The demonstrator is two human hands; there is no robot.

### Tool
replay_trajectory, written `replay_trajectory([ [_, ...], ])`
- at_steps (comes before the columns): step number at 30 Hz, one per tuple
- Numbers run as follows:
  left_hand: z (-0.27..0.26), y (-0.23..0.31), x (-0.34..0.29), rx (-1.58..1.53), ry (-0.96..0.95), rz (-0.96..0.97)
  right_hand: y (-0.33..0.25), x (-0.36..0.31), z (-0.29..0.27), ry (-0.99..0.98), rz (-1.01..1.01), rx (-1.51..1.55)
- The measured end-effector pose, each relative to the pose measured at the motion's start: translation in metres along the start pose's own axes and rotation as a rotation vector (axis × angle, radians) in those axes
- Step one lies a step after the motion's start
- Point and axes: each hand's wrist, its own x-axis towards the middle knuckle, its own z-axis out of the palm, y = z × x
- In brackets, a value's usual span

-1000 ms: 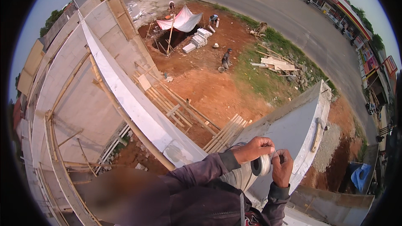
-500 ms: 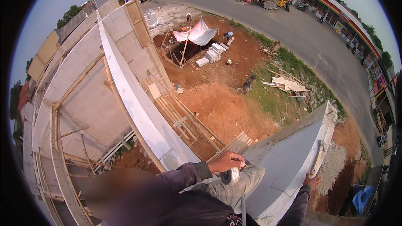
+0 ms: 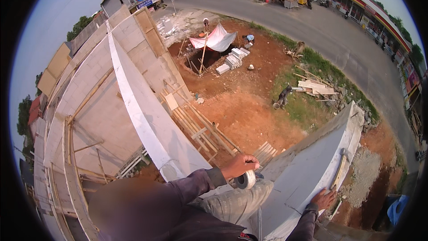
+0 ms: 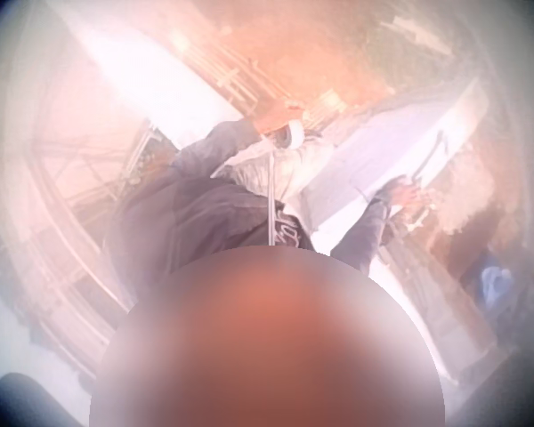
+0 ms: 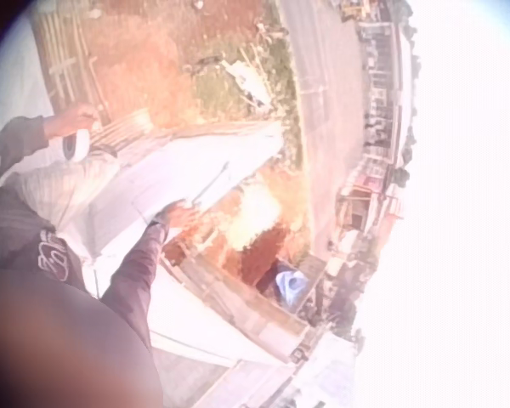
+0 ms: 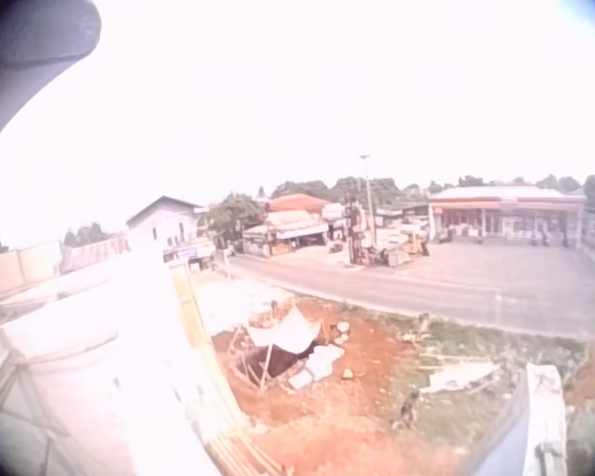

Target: The person measures and marks a concrete beam using a tape measure and hammer. They walk along the beam, pull the tape measure, and strike the beam to create marks at measured intervals.

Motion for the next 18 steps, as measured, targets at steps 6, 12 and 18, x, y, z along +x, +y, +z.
replay_trajectory([
  [6,0.046,0.007,0.111,-0.041,-0.011,0.051,0.000,-0.002,0.000,0.040,-0.029,-0.035],
  [12,0.115,0.005,0.224,-0.048,0.046,0.132,-0.010,-0.006,-0.019,0.041,-0.035,0.042],
  [18,0.191,0.027,0.332,-0.050,-0.033,0.208,-0.013,-0.002,-0.030,-0.058,0.001,0.141],
])
